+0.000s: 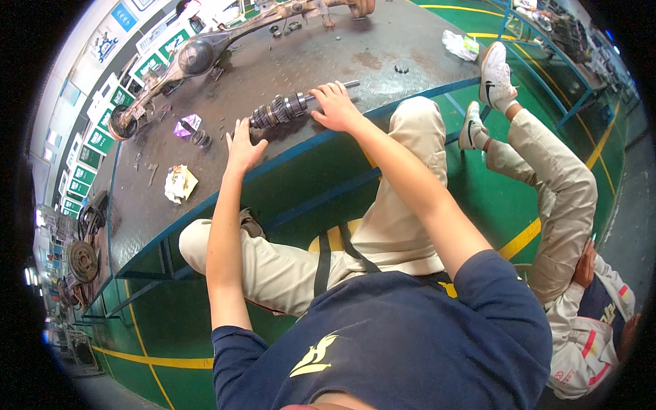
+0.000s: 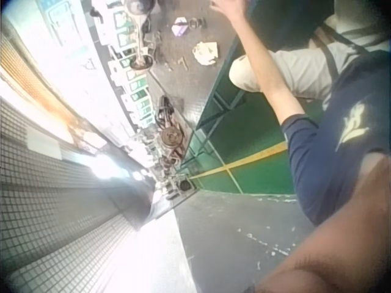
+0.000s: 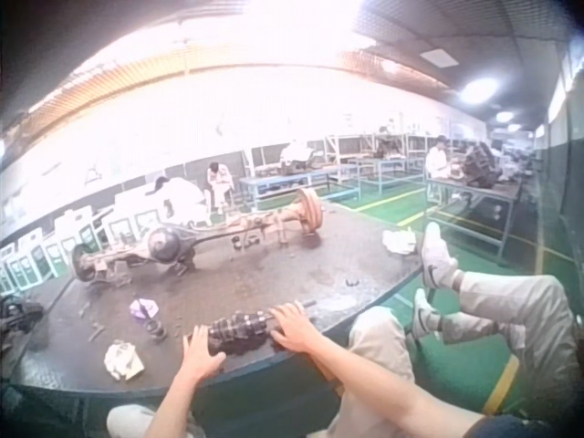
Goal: The person rotates a transmission gear shaft assembly by hand on a workbench, checking the individual gears and the central shaft.
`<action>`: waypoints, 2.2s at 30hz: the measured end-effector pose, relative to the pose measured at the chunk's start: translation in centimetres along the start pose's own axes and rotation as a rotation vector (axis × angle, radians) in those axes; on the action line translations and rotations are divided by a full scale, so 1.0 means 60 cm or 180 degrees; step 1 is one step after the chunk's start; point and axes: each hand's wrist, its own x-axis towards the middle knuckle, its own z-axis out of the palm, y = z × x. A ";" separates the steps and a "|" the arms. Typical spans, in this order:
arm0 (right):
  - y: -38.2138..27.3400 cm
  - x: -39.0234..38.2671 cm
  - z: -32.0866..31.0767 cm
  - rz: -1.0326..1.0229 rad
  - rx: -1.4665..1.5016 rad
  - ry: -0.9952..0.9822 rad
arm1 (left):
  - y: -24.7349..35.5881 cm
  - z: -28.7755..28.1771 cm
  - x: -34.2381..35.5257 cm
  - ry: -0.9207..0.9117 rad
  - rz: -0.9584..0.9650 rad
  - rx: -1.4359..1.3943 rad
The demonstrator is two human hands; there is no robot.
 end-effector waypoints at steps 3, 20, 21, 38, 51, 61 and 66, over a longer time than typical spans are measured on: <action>-0.005 -0.003 -0.002 0.0024 0.0169 0.0194 | 0.010 -0.015 -0.004 0.0100 -0.0079 -0.0129; 0.012 0.009 0.005 -0.0096 -0.0309 -0.0345 | -0.001 0.010 0.002 -0.0171 -0.0301 -0.0078; 0.015 0.009 0.008 -0.0001 -0.0346 -0.0431 | 0.003 0.010 0.005 -0.0174 -0.0305 -0.0080; 0.007 0.006 -0.003 0.0081 0.0195 0.0018 | 0.025 -0.024 -0.012 -0.0232 -0.0466 0.0096; 0.013 0.004 0.016 -0.0077 -0.0748 -0.0165 | 0.018 -0.008 0.007 -0.0247 -0.0331 0.0476; 0.012 0.004 0.023 0.0070 -0.0483 -0.0294 | 0.018 -0.002 0.012 -0.0248 -0.0314 0.0376; 0.010 0.003 0.008 -0.0001 -0.0341 -0.0048 | 0.027 -0.021 -0.010 -0.0229 -0.0382 0.0347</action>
